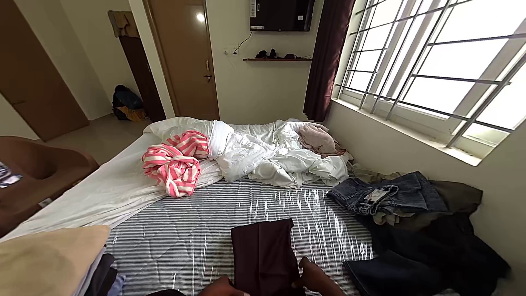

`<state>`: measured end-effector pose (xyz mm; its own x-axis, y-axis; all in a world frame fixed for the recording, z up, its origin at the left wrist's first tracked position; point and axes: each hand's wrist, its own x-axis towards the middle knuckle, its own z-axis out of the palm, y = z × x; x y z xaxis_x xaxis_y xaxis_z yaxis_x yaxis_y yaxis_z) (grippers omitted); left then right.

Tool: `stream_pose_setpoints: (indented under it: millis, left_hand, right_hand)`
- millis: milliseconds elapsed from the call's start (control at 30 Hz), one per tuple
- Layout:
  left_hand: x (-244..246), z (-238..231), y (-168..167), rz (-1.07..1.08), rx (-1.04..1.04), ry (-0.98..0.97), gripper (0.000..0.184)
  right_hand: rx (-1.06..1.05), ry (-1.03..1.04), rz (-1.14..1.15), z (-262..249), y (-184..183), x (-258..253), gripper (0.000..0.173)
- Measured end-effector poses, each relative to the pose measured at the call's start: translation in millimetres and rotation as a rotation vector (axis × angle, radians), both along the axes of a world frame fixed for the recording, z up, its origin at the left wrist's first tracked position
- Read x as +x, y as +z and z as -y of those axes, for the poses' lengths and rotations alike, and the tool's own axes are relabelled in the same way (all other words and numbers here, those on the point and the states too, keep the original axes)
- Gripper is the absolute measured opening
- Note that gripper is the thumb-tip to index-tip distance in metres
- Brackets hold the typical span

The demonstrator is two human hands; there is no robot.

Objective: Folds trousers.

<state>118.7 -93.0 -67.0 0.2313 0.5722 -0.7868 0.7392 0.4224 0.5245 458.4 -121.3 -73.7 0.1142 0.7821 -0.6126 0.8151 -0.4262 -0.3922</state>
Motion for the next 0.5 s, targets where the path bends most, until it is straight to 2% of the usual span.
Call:
stream_pose_setpoints:
  millis: [67,133,200,267,367,500]
  left_hand:
    - [-0.6,-1.2,3.1,0.126,-0.013,0.255,0.105]
    - [6.7,-4.8,-0.4,0.217,-0.018,0.448,0.105]
    - [14.5,-8.5,-12.8,0.262,-0.015,0.553,0.102]
    - [20.1,-9.9,-19.9,0.259,0.008,0.576,0.095]
    - [24.3,-10.2,-12.2,0.309,-0.030,0.582,0.081]
    - [29.3,-10.9,-2.3,0.452,-0.116,0.580,0.060]
  right_hand:
    - [-0.024,-0.142,-0.129,1.1,3.9,-1.1,0.101]
    - [-0.037,-0.279,-0.270,-0.2,4.0,-5.8,0.102]
    - [-0.037,-0.319,-0.303,-3.5,-1.0,-11.5,0.101]
    - [-0.022,-0.258,-0.245,-8.0,-9.1,-13.5,0.099]
    - [0.002,-0.130,-0.158,-10.3,-11.9,-15.0,0.102]
    - [0.033,-0.132,-0.208,-11.4,-12.1,-15.0,0.098]
